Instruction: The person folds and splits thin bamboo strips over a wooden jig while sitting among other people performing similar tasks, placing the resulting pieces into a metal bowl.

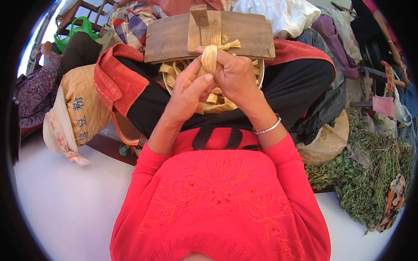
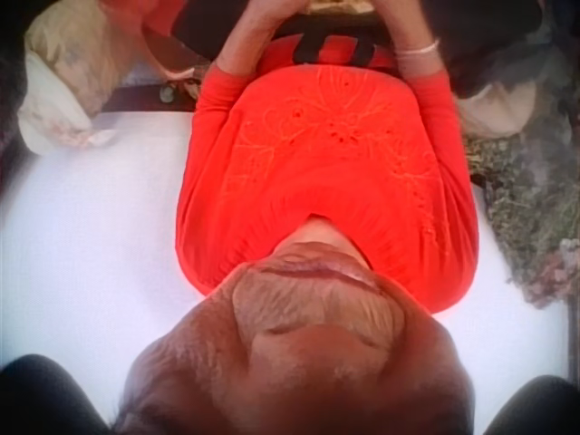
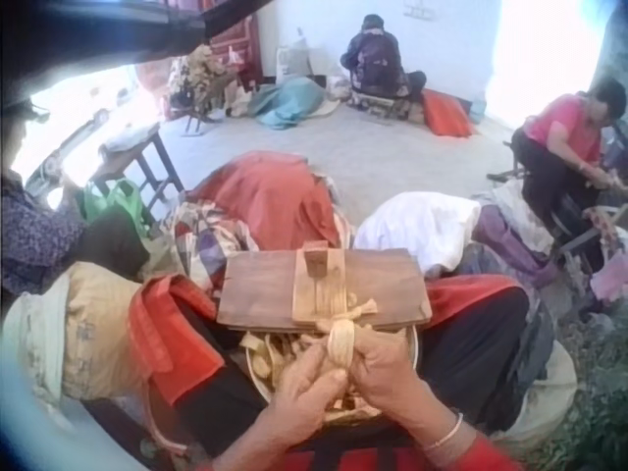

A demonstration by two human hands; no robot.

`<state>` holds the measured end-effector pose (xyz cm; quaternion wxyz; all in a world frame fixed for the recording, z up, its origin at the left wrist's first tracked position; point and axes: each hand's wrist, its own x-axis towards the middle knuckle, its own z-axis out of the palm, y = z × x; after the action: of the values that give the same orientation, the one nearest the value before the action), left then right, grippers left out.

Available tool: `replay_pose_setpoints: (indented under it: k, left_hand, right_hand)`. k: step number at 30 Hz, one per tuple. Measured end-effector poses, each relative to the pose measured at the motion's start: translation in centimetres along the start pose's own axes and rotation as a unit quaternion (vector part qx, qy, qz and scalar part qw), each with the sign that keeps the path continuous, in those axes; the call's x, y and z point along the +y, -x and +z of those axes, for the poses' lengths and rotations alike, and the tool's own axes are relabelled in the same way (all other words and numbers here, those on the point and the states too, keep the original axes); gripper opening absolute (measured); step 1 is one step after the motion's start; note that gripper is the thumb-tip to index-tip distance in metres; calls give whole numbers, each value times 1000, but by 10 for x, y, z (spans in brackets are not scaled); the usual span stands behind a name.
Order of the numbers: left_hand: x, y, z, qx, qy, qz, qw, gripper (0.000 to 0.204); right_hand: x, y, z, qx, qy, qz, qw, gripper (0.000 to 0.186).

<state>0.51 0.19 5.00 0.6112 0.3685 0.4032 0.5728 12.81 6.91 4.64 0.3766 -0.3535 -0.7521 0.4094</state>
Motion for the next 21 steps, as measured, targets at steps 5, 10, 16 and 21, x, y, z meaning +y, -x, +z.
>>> replay_pose_setpoints:
  k: [5,10,16,21]
  left_hand:
    - [-15,5,-7,-8,73,-109,991,30]
    - [-33,22,-26,-55,67,-233,969,14]
    - [-35,35,-20,-8,-596,131,792,12]
    - [-38,28,-19,43,-634,264,725,27]
  right_hand:
    - [11,8,-1,50,238,-145,959,31]
    - [15,27,-7,23,265,-137,954,14]
    - [32,58,-3,-92,108,59,988,21]
    - [43,57,1,-155,-219,231,935,39]
